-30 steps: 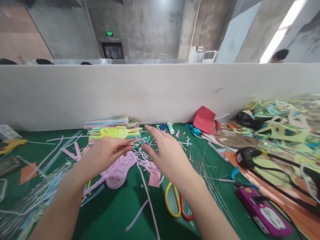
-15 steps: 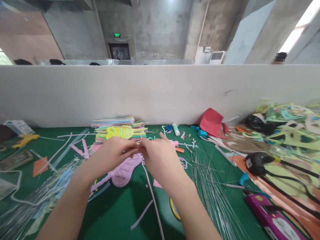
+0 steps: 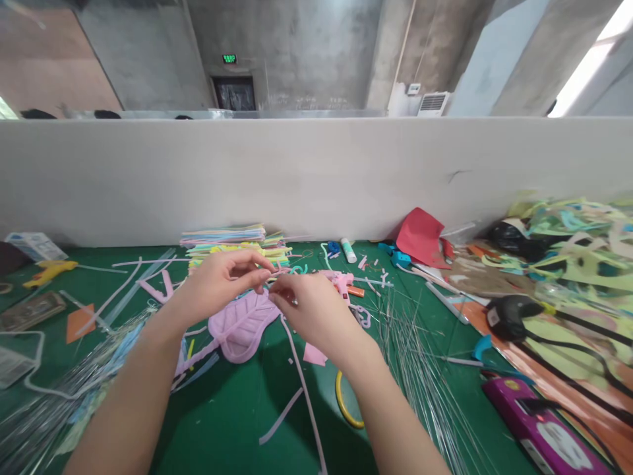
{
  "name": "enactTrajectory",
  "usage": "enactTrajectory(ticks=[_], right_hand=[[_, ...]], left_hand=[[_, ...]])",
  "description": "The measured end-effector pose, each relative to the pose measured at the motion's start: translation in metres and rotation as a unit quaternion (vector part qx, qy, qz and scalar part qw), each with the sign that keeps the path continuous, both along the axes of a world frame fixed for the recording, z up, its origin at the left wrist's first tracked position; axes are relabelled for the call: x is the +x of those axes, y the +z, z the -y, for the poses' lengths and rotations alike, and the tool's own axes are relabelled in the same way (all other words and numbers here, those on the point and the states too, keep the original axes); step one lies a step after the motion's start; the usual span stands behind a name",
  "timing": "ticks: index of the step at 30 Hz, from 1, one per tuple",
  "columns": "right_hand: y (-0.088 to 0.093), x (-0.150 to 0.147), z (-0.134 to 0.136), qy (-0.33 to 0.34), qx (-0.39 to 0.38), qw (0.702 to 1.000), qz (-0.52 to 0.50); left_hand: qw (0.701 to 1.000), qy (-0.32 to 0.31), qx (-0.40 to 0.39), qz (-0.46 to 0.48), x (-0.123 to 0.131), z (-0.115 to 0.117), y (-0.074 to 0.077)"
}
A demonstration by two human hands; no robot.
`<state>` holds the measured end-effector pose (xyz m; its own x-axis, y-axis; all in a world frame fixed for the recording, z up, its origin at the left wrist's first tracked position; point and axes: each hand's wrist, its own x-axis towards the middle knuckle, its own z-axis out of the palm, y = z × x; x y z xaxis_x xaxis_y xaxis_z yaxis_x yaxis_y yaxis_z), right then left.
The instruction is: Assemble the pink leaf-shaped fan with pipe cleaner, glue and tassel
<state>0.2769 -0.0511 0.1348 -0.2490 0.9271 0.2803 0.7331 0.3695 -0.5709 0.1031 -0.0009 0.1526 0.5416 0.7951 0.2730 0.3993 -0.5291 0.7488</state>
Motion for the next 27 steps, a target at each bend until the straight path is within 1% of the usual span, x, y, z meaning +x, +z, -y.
enactTrajectory(ticks=[2,3,6,9,13,17,22,24,27], right_hand=[[-0.003,-0.001,-0.002,-0.005,0.017,0.999,-0.030],[-0.005,-0.001,-0.003,-0.008,0.021,0.999,-0.043],[-0.007,0.000,-0.007,-0.007,0.017,0.997,-0.078],[-0.007,0.002,-0.009,-0.019,0.003,0.994,-0.107],[-0.005,0.004,-0.012,-0.029,-0.026,0.990,-0.133],[-0.006,0.006,-0.013,-0.007,-0.065,0.983,-0.172],[-0.008,0.006,-0.013,0.039,-0.113,0.970,-0.214],[-0.009,0.006,-0.013,0.038,-0.125,0.966,-0.221],[-0.011,0.005,-0.015,0.017,-0.134,0.968,-0.213]], left_hand=[[1.000,-0.007,0.003,-0.024,0.003,0.000,-0.002],[1.000,-0.007,-0.004,-0.021,0.003,0.000,-0.003],[0.998,-0.009,-0.051,0.027,0.003,-0.001,-0.002],[0.993,-0.027,-0.092,0.075,0.000,-0.003,0.000],[0.987,-0.064,-0.109,0.094,-0.004,-0.005,0.001],[0.987,-0.086,-0.101,0.090,-0.006,-0.007,0.000],[0.993,-0.081,-0.062,0.055,-0.006,-0.008,0.000],[0.995,-0.070,-0.046,0.046,-0.006,-0.009,0.000],[0.997,-0.061,-0.043,0.031,-0.006,-0.011,-0.003]])
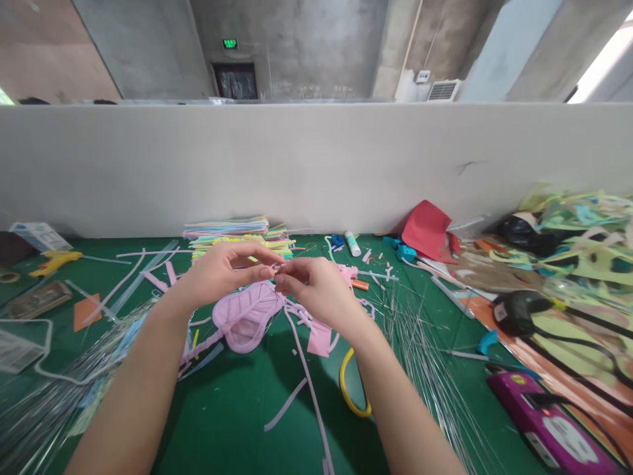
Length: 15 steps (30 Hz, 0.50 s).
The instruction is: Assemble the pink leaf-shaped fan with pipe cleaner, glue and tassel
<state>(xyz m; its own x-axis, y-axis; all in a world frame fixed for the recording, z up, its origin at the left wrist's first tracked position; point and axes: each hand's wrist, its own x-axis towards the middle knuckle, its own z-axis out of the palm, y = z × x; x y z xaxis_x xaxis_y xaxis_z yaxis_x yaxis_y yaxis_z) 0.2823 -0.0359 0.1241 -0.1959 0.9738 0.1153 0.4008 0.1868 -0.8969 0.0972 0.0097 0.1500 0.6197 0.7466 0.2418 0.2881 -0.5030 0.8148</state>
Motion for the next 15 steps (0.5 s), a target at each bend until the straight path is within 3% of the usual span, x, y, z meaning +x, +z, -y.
enactTrajectory(ticks=[6,12,15], right_hand=[[-0.005,-0.002,-0.003,-0.009,0.019,1.000,0.022],[-0.005,-0.001,-0.003,0.000,0.024,0.999,0.035],[-0.003,0.003,-0.003,-0.013,0.017,0.999,0.026]], left_hand=[[0.999,-0.025,-0.023,-0.009,0.001,-0.001,-0.002],[0.998,0.015,-0.001,-0.061,-0.008,0.006,0.005],[0.984,0.035,0.019,-0.172,-0.025,0.011,-0.014]])
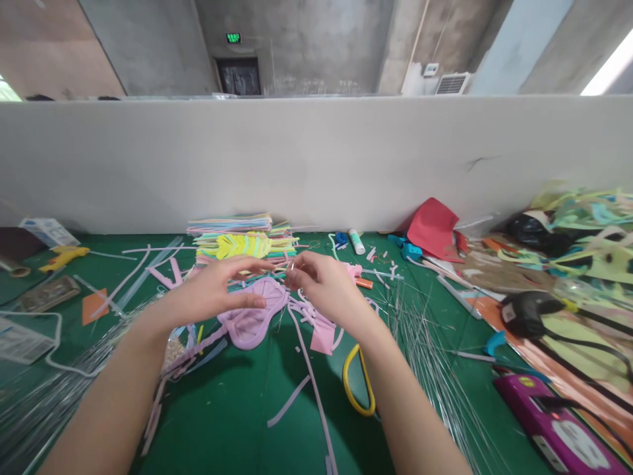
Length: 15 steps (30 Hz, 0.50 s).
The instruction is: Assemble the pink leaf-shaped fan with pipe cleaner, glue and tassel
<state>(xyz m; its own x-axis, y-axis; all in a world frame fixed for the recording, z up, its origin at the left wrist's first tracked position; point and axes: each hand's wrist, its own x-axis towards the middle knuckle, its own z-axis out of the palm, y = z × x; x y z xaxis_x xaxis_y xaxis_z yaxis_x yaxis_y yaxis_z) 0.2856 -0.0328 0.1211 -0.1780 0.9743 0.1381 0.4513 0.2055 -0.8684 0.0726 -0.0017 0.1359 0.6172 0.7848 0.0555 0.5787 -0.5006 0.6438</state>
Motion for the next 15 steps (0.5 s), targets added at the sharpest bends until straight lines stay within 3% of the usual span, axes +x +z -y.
enactTrajectory(ticks=[4,8,11,15], right_hand=[[0.002,0.002,0.001,-0.011,0.006,1.000,-0.024],[0.001,-0.002,0.003,0.003,-0.001,1.000,-0.018],[-0.001,-0.004,0.004,0.013,-0.008,1.000,-0.003],[0.000,-0.002,0.005,0.010,-0.006,1.000,0.008]], left_hand=[[0.975,0.075,0.036,-0.208,-0.017,0.014,-0.060],[0.956,0.099,0.069,-0.269,-0.018,0.032,-0.111],[0.941,0.121,0.147,-0.279,-0.021,0.033,-0.125],[0.915,0.147,0.259,-0.274,-0.033,0.018,-0.129]])
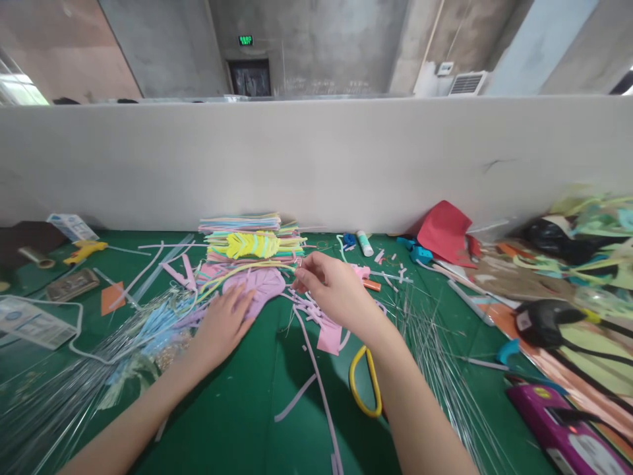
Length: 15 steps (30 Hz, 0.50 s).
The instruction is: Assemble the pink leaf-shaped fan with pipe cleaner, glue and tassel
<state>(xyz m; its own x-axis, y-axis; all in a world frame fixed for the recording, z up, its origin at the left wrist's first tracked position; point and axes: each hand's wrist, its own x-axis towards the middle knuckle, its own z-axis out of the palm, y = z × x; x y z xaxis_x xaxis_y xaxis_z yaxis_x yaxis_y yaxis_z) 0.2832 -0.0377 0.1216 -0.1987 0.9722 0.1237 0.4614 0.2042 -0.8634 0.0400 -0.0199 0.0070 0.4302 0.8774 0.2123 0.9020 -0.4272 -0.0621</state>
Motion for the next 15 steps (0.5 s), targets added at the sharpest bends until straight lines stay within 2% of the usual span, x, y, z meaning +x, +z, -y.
enactTrajectory(ticks=[4,8,12,15], right_hand=[[0.004,0.000,0.002,-0.004,0.012,1.000,0.009],[0.006,0.001,0.003,-0.008,0.014,1.000,0.012],[0.009,0.001,0.007,-0.005,0.005,1.000,0.005],[0.011,-0.004,0.013,0.023,-0.032,0.999,-0.023]], left_hand=[[0.998,0.003,0.061,0.013,-0.005,-0.011,-0.004],[0.997,-0.034,0.058,0.045,0.007,0.004,-0.001],[0.986,-0.147,-0.047,0.065,0.023,0.038,0.006],[0.973,-0.165,-0.159,0.038,0.030,0.067,0.004]])
